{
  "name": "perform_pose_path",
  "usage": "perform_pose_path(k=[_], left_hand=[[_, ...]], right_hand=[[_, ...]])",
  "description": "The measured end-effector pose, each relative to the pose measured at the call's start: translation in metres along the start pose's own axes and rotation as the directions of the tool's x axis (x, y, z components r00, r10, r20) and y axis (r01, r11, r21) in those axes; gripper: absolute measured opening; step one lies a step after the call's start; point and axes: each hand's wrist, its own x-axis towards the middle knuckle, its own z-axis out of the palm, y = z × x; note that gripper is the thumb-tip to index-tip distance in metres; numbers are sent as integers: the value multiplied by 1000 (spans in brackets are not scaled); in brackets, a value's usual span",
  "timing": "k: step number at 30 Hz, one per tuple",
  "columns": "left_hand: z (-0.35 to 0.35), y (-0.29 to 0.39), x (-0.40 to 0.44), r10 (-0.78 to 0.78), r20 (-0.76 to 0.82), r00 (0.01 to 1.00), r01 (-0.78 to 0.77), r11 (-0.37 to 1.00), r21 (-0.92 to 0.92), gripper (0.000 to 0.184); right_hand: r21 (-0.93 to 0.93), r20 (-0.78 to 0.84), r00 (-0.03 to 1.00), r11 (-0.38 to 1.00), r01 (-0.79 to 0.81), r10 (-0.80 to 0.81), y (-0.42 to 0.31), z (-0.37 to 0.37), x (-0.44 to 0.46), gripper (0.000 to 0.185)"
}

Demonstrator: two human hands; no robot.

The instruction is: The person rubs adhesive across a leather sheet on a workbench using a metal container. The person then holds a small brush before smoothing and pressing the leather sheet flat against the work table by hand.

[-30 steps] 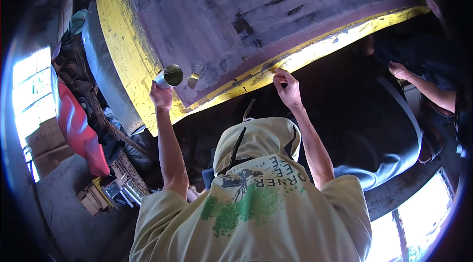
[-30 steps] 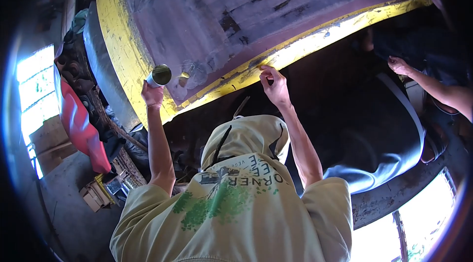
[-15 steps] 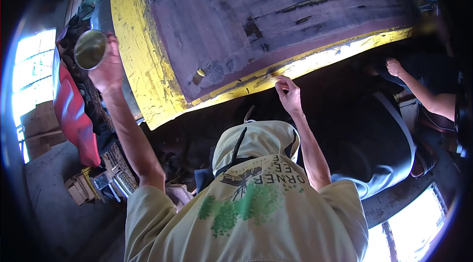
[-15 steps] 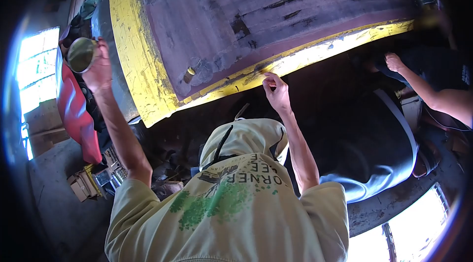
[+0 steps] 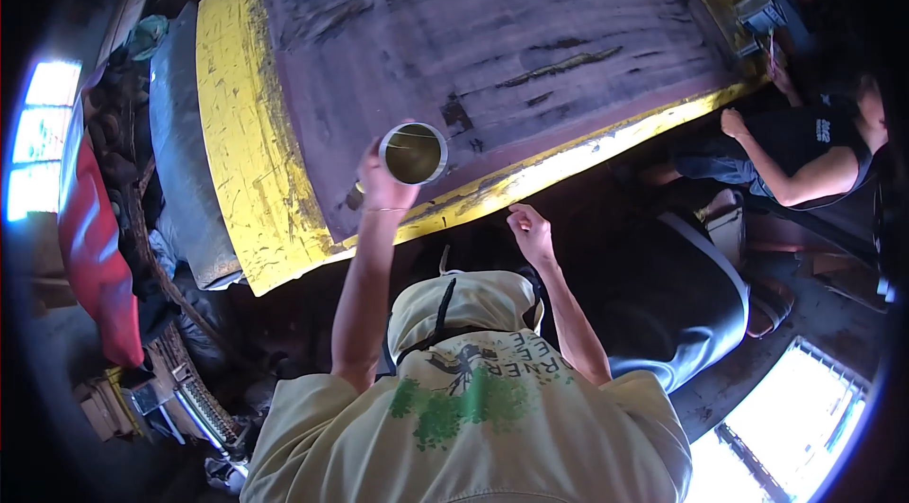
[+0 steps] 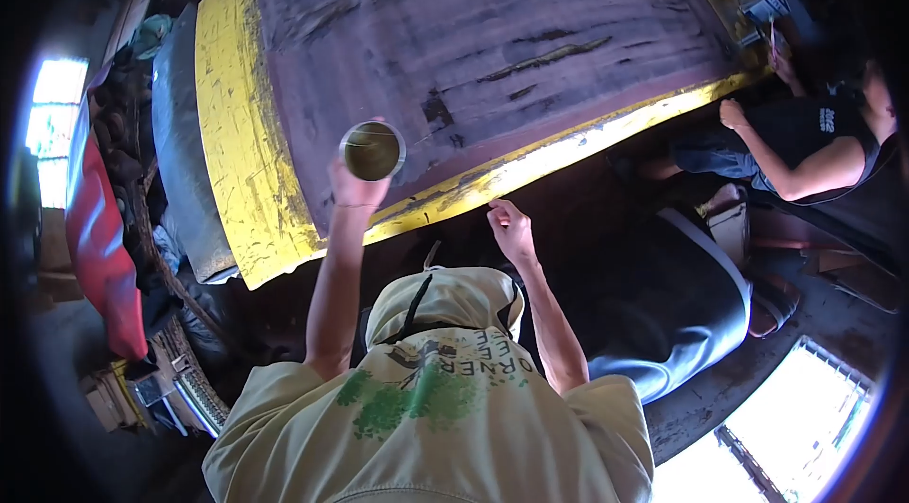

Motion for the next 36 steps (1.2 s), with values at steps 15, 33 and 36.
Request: perform_pose_path(k=[15, 33, 36], left_hand=[[42, -102, -4, -309, 152, 939, 336, 920, -204, 38], [129, -240, 7, -268, 413, 870, 297, 955, -6, 72], [102, -230, -3, -256, 363, 896, 194, 961, 197, 73]], right_hand=[[395, -102, 992, 919, -22, 68, -97, -11, 23, 36], [577, 46, 984, 809, 113, -171, -86, -186, 74, 56], [492, 32, 977, 854, 168, -211, -80, -172, 72, 55]])
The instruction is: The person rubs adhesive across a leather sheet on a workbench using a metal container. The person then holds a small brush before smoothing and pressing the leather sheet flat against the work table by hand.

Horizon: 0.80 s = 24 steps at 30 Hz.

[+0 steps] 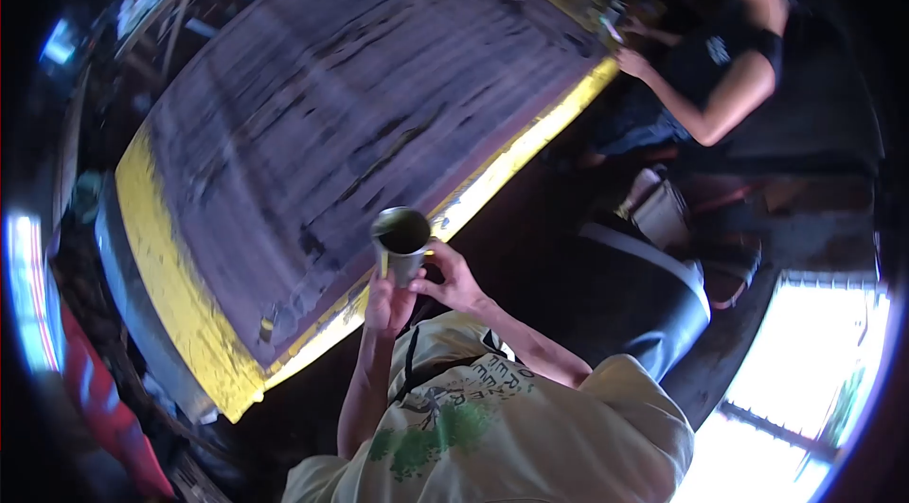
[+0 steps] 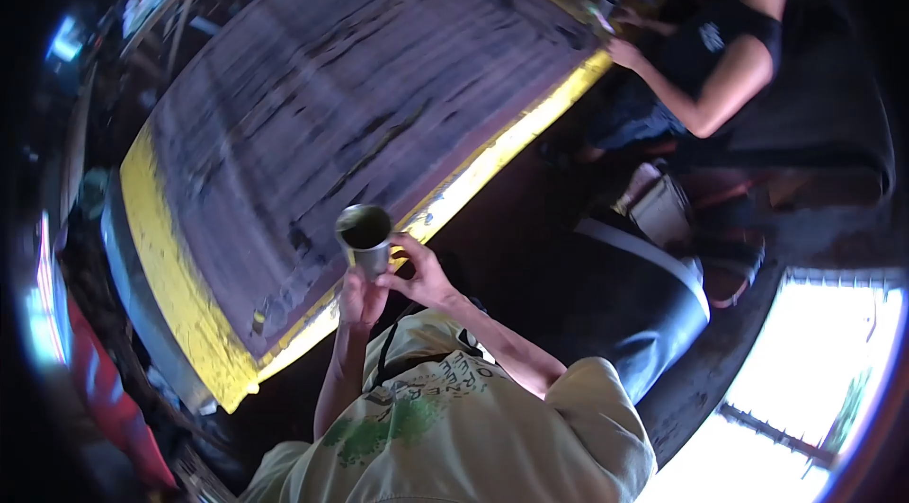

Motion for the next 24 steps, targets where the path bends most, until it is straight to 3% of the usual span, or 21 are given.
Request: perform_pose_path(k=[5, 7, 8, 10, 18, 20, 22, 23, 24], left_hand=[[-7, 26, -19, 15, 8, 1000, -15, 999, 42, 69], [-13, 41, -28, 12, -23, 1000, -7, 975, 221, 68], [-20, 49, -36, 18, -25, 1000, -12, 977, 214, 68], [-31, 69, -47, -78, -80, 994, 107, 865, 489, 67], [-61, 99, -73, 9, -100, 995, 50, 818, 572, 57], [-61, 98, -76, 13, -123, 992, 57, 837, 544, 57], [-72, 93, -76, 18, -150, 989, 63, 851, 521, 56], [-77, 91, -75, 19, -150, 988, 68, 831, 553, 59], [-78, 91, -72, 19, -151, 988, 74, 808, 584, 62]], right_hand=[[89, 97, 993, 993, -82, 73, 6, 22, -3, 51], [122, 178, 977, 983, -138, 115, 10, 29, -5, 52], [115, 184, 976, 983, -141, 119, 12, 33, -5, 52], [100, 268, 949, 975, -199, 166, 13, 42, -2, 54], [-63, 277, 913, 953, -295, 301, 16, 95, -4, 52], [158, 264, 884, 887, -434, 385, 15, 90, -6, 49], [69, 53, 936, 933, -352, 349, 38, 71, -17, 29], [-3, 5, 977, 977, -211, 211, 57, 55, -21, 18], [-57, -73, 966, 966, -254, 249, 64, 41, -24, 13]])
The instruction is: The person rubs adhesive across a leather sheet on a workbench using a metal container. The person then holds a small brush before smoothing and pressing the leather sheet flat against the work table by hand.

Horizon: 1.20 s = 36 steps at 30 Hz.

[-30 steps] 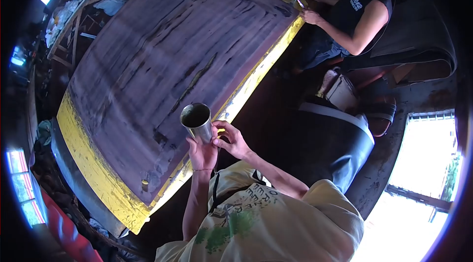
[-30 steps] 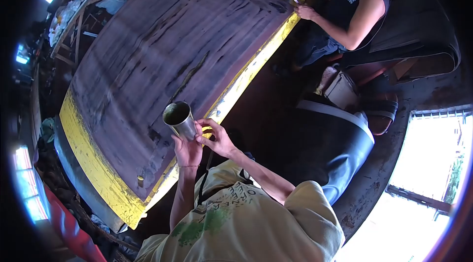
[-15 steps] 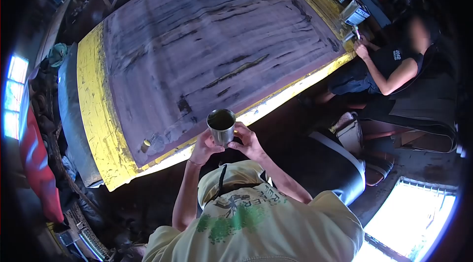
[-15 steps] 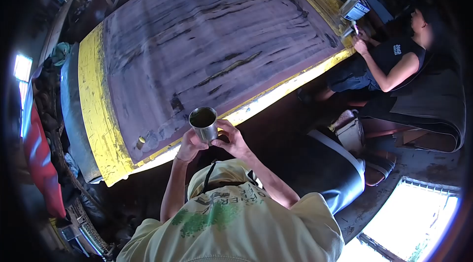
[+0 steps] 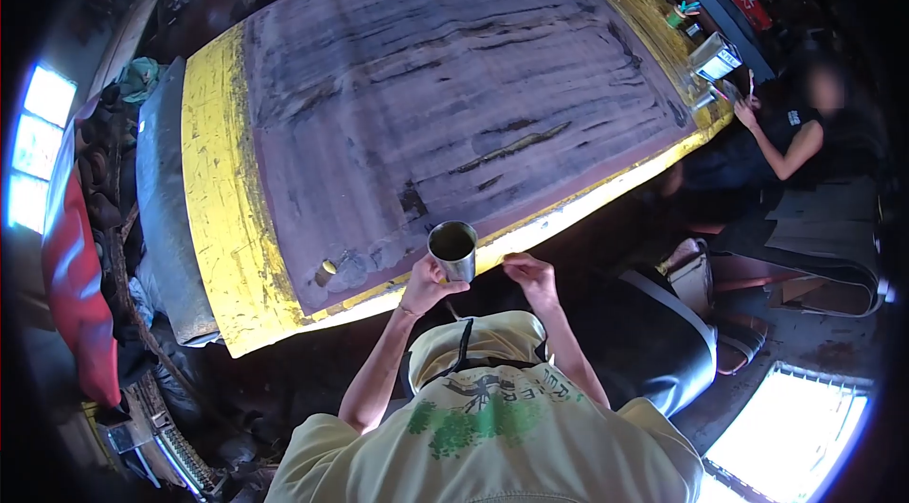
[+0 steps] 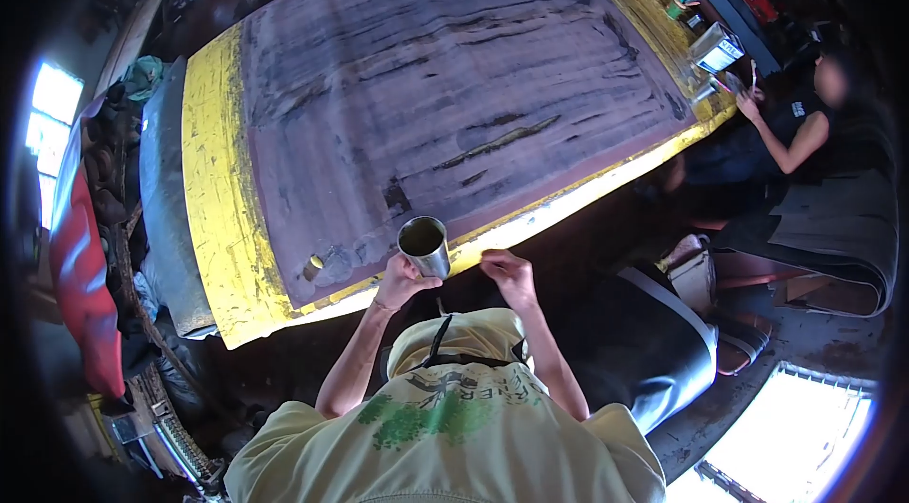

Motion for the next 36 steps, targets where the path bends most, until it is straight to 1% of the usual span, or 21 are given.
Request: perform_pose_path(k=[2, 4, 6, 7, 10, 11, 12, 13, 14, 15, 16, 17, 18, 20, 21, 23, 24, 26, 28, 32, 36], left_hand=[[8, 8, 11, 13, -8, 1000, -13, 1000, -13, 69], [20, 9, 27, 28, -17, 999, -29, 999, -26, 76], [35, 8, 49, 144, -23, 989, -145, 989, -37, 88], [43, 13, 61, 81, 5, 997, -81, 996, 27, 90], [80, 4, 106, 92, 21, 996, -92, 995, 45, 90], [97, -2, 123, 131, 3, 991, -131, 991, 10, 85], [111, -5, 138, 122, 34, 992, -122, 993, 9, 85], [123, -5, 150, 91, 73, 993, -105, 971, 215, 80], [140, -7, 168, 57, 121, 991, -103, 904, 414, 75], [162, -15, 181, 20, 181, 983, -94, 906, 414, 75], [183, -25, 182, 48, 9, 999, -49, 981, 186, 69], [202, -32, 191, 43, -179, 983, -54, 997, -52, 63], [215, -35, 209, 37, -137, 990, -45, 998, -52, 63], [236, -46, 217, 40, -131, 991, -23, 991, 132, 64], [245, -50, 221, 72, -127, 989, -41, 972, 233, 68], [265, -60, 235, 104, -128, 986, -81, 981, 175, 70], [274, -63, 239, 136, -129, 982, -121, 986, 118, 71], [293, -49, 249, 58, -154, 986, -38, 990, 133, 77], [290, -63, 257, 64, -210, 976, -10, 968, 250, 82], [302, -76, 288, 157, -46, 987, -139, 953, 268, 91], [322, -69, 311, 106, 80, 991, -127, 932, 340, 106]], right_hand=[[170, -82, 988, 979, -114, 129, 2, -23, -1, 12], [191, -108, 987, 977, -97, 120, 5, -47, 4, 13], [229, -103, 983, 965, -126, 153, 5, -69, 14, 15], [259, -108, 976, 953, -156, 189, 3, -80, 22, 19], [329, -25, 976, 924, -196, 216, -6, -111, 50, 27], [309, 1, 983, 935, -174, 182, -9, -122, 59, 32], [314, 51, 998, 947, -60, 46, -1, -138, 68, 38], [360, 143, 977, 928, 96, -157, 12, -158, 78, 48], [287, 135, 991, 957, -48, 9, -7, -171, 84, 51], [88, 107, 983, 984, -156, 147, -7, -187, 97, 44], [539, 164, 983, 842, -21, -80, -25, -199, 99, 37], [-31, 187, 968, 986, -163, 166, -38, -220, 108, 39], [-93, 186, 982, 996, -6, 23, -54, -231, 115, 48], [-154, 225, 971, 980, 123, -86, -72, -250, 123, 56], [-154, 219, 973, 982, 111, -76, -75, -255, 120, 56], [-246, 228, 932, 910, 334, -280, -82, -265, 128, 63], [-236, 234, 930, 911, 338, -284, -83, -269, 131, 63], [-314, 191, 920, 867, 388, -343, -82, -277, 132, 66], [-379, 138, 967, 891, 251, -214, -92, -284, 130, 66], [-493, 48, 951, 821, 289, -306, -93, -303, 127, 63], [-454, -65, 978, 879, 148, -198, -89, -326, 133, 60]])
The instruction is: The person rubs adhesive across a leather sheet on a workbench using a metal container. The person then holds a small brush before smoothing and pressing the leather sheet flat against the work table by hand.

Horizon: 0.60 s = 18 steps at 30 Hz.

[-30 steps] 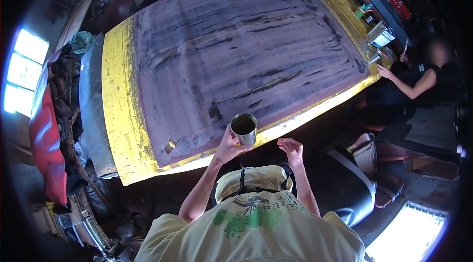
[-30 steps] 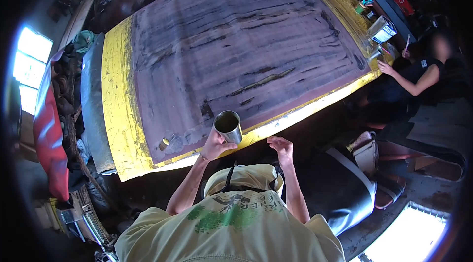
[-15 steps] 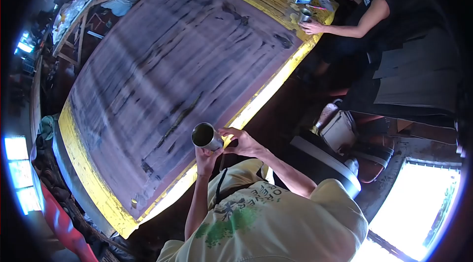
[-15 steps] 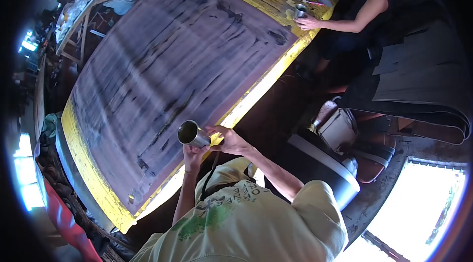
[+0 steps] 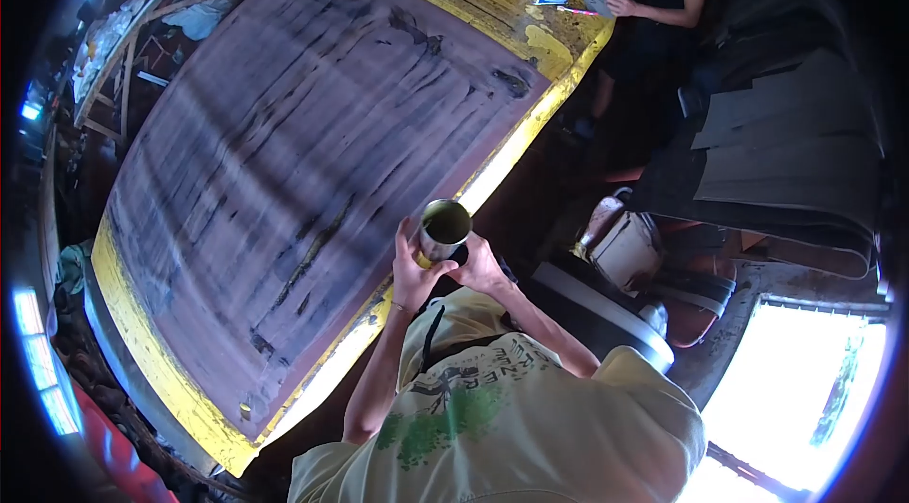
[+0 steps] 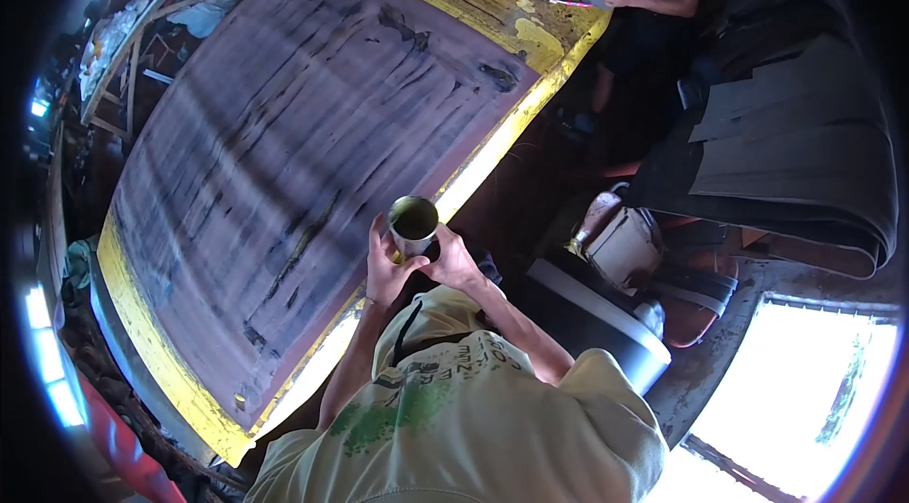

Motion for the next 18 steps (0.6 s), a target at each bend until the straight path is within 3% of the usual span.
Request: perform_pose_path(k=[2, 5, 7, 8, 9, 10, 12, 14, 16, 18], left_hand=[[11, 20, 9, -38, 46, 998, 38, 999, 0, 106], [16, 6, 28, 48, 34, 998, -52, 991, 122, 98], [15, 7, 40, -2, -48, 999, 8, 992, 126, 91], [16, 6, 45, -58, -120, 991, 73, 990, 123, 84], [20, 2, 51, -46, -222, 974, 75, 990, 123, 61], [19, -8, 54, -56, -241, 969, 88, 989, 123, 61], [21, -33, 58, -207, -318, 925, 226, 974, 23, 41], [39, -37, 64, -237, -467, 852, 306, 949, 76, 24], [57, -44, 66, -260, -534, 805, 371, 922, 112, 20], [75, -53, 69, -324, -603, 729, 421, 907, 22, 20]], right_hand=[[121, -32, 999, 992, 25, -21, 4, -10, 8, 58], [269, -103, 991, 962, -55, 85, 26, -32, 25, 56], [409, -148, 969, 904, -124, 200, 43, -58, 49, 52], [384, -161, 962, 912, -145, 221, 66, -74, 62, 49], [357, -205, 954, 924, -133, 217, 78, -96, 78, 48], [329, -251, 945, 937, -122, 211, 91, -120, 98, 46], [203, -410, 900, 977, -65, 145, 118, -173, 144, 44], [17, -481, 872, 995, -94, 90, 154, -229, 191, 45], [-220, -518, 853, 953, -208, 67, 174, -277, 236, 52], [-352, -497, 852, 860, -370, 163, 196, -314, 283, 68]])
